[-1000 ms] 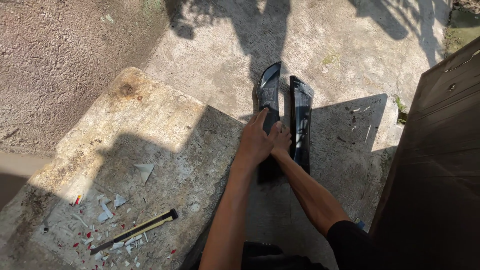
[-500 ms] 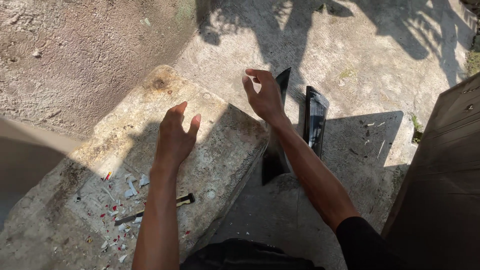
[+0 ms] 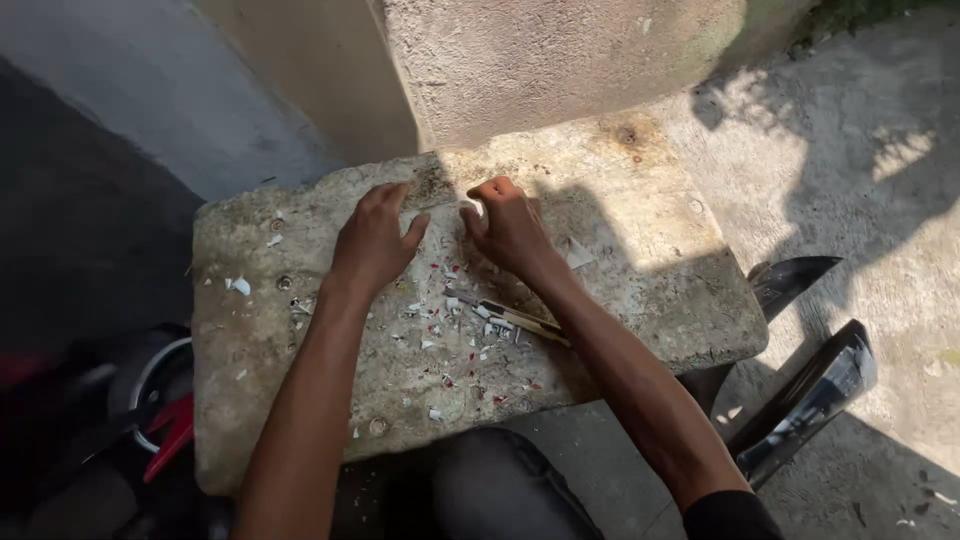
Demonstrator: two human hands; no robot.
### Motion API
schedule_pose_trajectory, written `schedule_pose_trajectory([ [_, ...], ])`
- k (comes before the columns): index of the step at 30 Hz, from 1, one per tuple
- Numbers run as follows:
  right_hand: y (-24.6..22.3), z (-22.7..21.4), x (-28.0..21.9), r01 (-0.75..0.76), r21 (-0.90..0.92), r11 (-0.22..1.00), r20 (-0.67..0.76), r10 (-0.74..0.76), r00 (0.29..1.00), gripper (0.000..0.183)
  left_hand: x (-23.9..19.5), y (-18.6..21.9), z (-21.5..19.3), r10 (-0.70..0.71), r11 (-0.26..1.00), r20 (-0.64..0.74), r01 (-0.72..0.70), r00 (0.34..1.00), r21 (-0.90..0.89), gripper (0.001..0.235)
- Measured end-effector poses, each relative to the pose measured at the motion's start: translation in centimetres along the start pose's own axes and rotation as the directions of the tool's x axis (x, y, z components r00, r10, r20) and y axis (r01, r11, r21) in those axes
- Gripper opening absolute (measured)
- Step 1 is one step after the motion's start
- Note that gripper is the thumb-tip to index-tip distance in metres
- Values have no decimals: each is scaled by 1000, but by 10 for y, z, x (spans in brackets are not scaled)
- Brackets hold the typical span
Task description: Removing old decals from a motorcycle fairing using a small scraper tool
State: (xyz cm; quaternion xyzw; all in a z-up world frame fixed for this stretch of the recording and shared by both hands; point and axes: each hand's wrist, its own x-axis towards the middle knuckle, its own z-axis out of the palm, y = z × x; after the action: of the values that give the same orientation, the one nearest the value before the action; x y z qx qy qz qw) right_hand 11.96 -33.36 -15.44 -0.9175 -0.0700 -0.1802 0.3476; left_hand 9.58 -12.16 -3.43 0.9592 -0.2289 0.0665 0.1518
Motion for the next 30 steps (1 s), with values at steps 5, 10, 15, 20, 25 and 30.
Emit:
schedule_pose_trajectory([
  [5, -93, 14, 12, 175, -11, 985, 219, -168, 961, 32, -49, -61, -14, -183, 981, -105, 188, 977, 38, 47],
  [10, -178, 34, 16, 342, 53, 938, 327, -340, 882, 33, -101, -119, -32, -333, 939, -170, 342, 927, 23, 46],
  [15, -236, 84, 22, 466, 49, 883, 381, -448, 809, 39, -143, -185, -36, -476, 849, -263, 517, 839, 111, 55],
  [20, -296, 135, 15, 565, 85, 820, 455, -537, 710, 39, -219, -190, -88, -584, 782, -269, 619, 766, 65, 52],
  [25, -355, 181, -19, 676, 131, 725, 420, -658, 625, 36, -310, -208, -108, -673, 694, -293, 717, 680, 70, 53],
  [30, -419, 189, -53, 720, 248, 648, 439, -738, 513, 33, -392, -218, -131, -767, 580, -305, 813, 565, 47, 54],
])
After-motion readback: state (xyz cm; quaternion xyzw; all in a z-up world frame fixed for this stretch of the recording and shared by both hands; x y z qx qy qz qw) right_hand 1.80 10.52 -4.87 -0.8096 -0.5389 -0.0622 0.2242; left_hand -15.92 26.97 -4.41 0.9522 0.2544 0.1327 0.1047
